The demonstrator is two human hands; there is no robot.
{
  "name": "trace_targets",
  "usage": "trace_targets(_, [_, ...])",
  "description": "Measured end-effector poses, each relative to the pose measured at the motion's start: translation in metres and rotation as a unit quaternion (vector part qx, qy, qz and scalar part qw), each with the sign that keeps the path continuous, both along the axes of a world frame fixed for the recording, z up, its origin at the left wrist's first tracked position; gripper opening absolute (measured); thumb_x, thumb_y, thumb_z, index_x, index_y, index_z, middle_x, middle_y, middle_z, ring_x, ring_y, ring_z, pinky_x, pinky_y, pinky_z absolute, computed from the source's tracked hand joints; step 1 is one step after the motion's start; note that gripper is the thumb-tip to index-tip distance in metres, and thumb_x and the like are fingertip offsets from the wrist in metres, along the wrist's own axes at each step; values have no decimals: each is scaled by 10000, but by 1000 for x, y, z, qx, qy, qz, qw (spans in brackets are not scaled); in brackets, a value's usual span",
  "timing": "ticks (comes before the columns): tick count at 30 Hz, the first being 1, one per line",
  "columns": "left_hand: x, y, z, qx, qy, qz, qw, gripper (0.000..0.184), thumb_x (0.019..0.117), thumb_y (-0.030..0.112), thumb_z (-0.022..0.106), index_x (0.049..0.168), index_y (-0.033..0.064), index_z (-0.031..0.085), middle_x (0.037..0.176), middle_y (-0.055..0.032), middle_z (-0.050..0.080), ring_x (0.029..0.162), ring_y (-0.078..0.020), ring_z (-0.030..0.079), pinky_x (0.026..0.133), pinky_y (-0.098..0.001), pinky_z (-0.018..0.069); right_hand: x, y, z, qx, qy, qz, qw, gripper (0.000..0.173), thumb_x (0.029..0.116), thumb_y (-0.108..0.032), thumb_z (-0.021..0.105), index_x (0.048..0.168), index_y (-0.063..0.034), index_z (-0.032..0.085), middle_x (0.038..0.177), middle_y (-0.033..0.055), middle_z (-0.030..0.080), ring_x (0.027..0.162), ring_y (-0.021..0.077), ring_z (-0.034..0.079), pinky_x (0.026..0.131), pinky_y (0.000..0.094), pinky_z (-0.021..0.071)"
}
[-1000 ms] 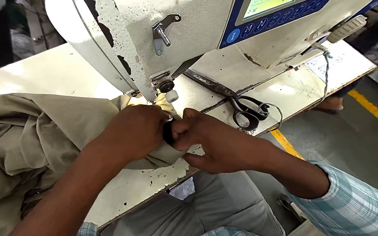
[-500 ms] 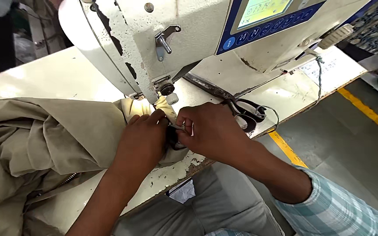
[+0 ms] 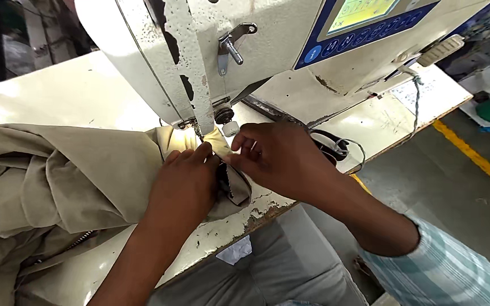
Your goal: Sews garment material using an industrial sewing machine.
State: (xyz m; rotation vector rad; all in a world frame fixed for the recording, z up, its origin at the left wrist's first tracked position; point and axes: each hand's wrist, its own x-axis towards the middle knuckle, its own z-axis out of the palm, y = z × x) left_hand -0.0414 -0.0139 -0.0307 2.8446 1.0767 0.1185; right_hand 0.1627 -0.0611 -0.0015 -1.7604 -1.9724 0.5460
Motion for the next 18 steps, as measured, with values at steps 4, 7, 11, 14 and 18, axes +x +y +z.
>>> trace_targets(4, [-1, 0, -1, 3, -4, -1, 1000, 178, 894, 172, 700, 1052, 137, 774, 1068, -46, 692, 870, -250, 661, 751, -454, 519, -15, 9, 5, -93, -72, 30, 993, 260, 841, -291, 810, 1046, -154, 727, 789, -26, 682, 712, 153, 659, 630, 419, 538])
trace_targets(7, [-2, 0, -1, 0, -10, -4, 1000, 265, 913, 170, 664, 1154, 143, 772, 1108, -45, 704, 896, -250, 672, 769, -455, 526, -13, 5, 4, -65, -81, 22, 994, 164, 852, -217, 755, 1005, -165, 732, 771, -21, 660, 685, 165, 638, 579, 412, 509])
trace_targets(11, [-1, 1, -1, -3, -6, -6, 1000, 237, 901, 176, 695, 1119, 136, 778, 1096, -38, 702, 873, -249, 663, 753, -451, 522, -19, 10, 0, -67, -82, 3, 994, 176, 934, -301, 688, 1012, -154, 746, 818, -7, 674, 722, 162, 657, 606, 402, 529])
trace_targets(14, [0, 1, -1, 1, -4, -6, 1000, 230, 909, 182, 695, 1119, 136, 776, 1089, -42, 704, 867, -252, 665, 757, -455, 524, -22, 14, 2, -64, -111, -2, 992, 173, 953, -272, 685, 984, -115, 752, 811, 40, 685, 752, 218, 682, 618, 437, 535])
trace_targets(18, [0, -1, 0, 7, 6, -5, 1000, 263, 908, 178, 704, 1159, 139, 772, 1068, -49, 693, 874, -258, 657, 764, -451, 520, -22, 15, 4, -69, -135, 9, 988, 102, 901, -206, 709, 964, -133, 742, 793, 36, 667, 746, 225, 671, 596, 431, 516])
